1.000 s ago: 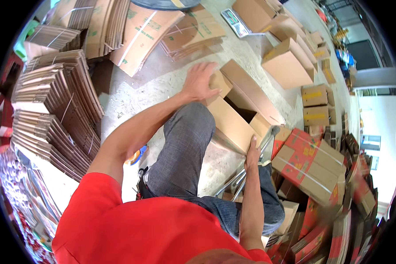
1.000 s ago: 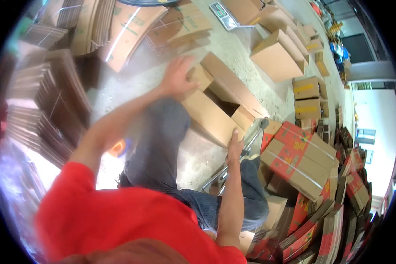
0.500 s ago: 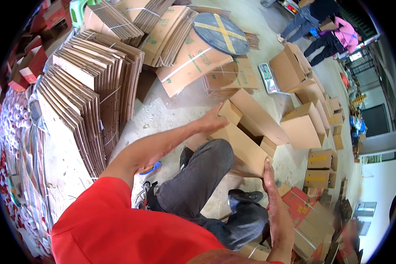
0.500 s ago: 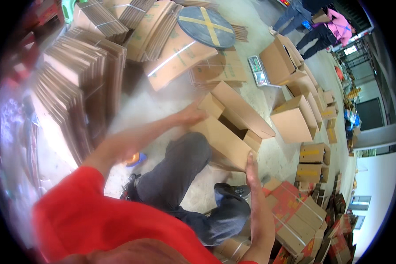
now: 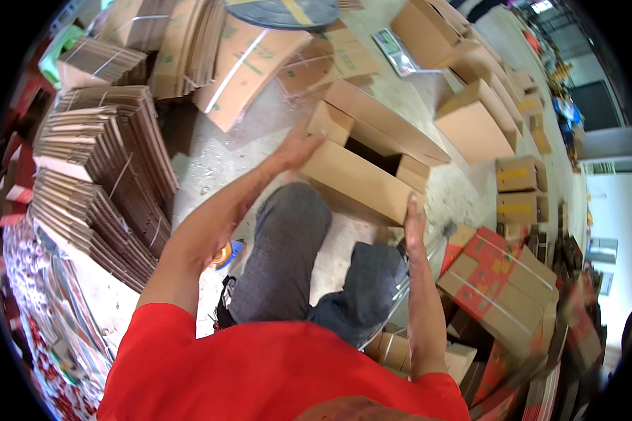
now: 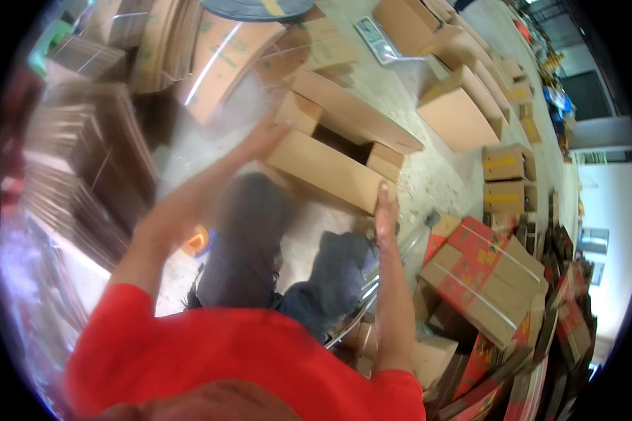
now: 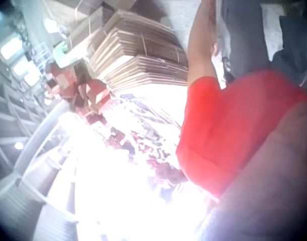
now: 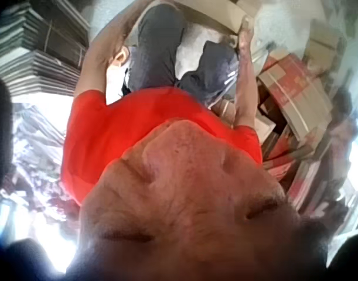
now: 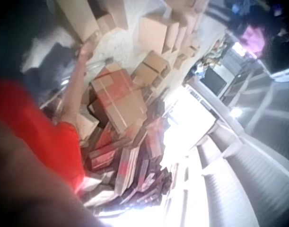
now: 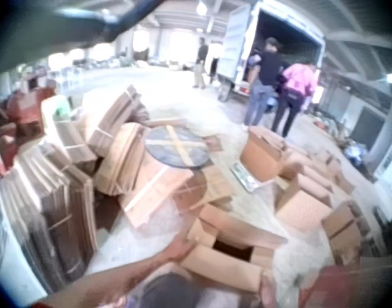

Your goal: The person assembles flat cardboard sheets into boxes and seals them with tape. They repeatedly fold the flaps, apply tape to the seams, and set the finished boxes aside.

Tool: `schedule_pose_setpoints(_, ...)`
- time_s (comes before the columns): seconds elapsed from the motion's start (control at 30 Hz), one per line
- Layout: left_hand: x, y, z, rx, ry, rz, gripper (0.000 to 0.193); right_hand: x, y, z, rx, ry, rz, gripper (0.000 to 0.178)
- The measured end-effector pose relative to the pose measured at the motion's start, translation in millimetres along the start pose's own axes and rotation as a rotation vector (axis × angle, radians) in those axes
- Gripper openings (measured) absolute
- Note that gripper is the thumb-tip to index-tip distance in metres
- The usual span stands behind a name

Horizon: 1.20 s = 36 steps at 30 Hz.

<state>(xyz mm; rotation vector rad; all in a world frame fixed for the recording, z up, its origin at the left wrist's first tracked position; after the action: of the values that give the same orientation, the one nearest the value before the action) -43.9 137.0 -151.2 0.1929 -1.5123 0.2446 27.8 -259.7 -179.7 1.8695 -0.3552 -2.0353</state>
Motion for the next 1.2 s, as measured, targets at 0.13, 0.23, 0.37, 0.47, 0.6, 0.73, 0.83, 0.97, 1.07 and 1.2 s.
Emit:
schedule_pose_setpoints(0.13,8.8,3.3,-0.7,0.022,-0.079,-0.187,0.076,-26.6,-7.3,2.4,-0.089,-0.164,-0.005,0.068)
schedule_pose_setpoints(0.23,0.1,-2.7,-4.2,-0.113,0.015,-0.035,0.078,-13.7,7.4,9.3,-0.049,-0.176,-0.031,0.065)
schedule_pose_setpoints(0.37,-16.2,-6.3,18.9,-0.057,0.035,-0.149,0.075,-26.7,8.6,47.2,-0.074,-0.218,-0.036,0.063)
schedule_pose_setpoints(0.47,-12.3,-9.7,17.3,-0.09,0.08,-0.184,0.073,-21.4,8.5,37.1,-0.139,-0.263,-0.211,0.062)
schedule_pose_setpoints(0.6,9.4,-19.0,23.9,-0.071,-0.01,-0.133,0.071,-24.5,11.4,41.6,-0.055,-0.325,-0.108,0.059)
schedule_pose_setpoints(0.73,2.3,-11.6,23.9,-0.007,0.001,-0.182,0.073,-43.7,6.0,44.9,-0.047,-0.311,-0.086,0.058)
schedule_pose_setpoints(0.83,-5.0,-11.6,18.1,0.004,0.009,-0.17,0.073,-21.8,9.5,35.0,-0.079,-0.315,-0.132,0.058)
schedule_pose_setpoints(0.97,-12.1,-6.9,12.4,-0.019,0.052,-0.18,0.073,-15.4,8.4,29.9,-0.13,-0.331,-0.163,0.058)
schedule_pose_setpoints(1.07,-8.0,-13.0,14.6,-0.032,0.029,-0.111,0.073,-13.0,13.3,26.4,-0.158,-0.365,-0.151,0.062)
schedule_pose_setpoints(1.2,-4.4,-12.0,17.1,0.0,0.032,-0.191,0.078,-14.9,12.1,30.2,-0.128,-0.3,-0.144,0.066)
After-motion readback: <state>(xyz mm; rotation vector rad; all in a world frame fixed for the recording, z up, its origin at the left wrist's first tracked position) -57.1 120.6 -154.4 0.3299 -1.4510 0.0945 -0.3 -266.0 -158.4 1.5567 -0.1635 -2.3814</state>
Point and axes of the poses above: each hand's wrist, its own z-axis away from the middle knuckle, its own y-axis out of the back of the hand, x = y × z, the point moved 4 cm from there along -z, towards the middle knuckle, and after that the axes turned 4 degrees about -y, right-handed, at the moved point
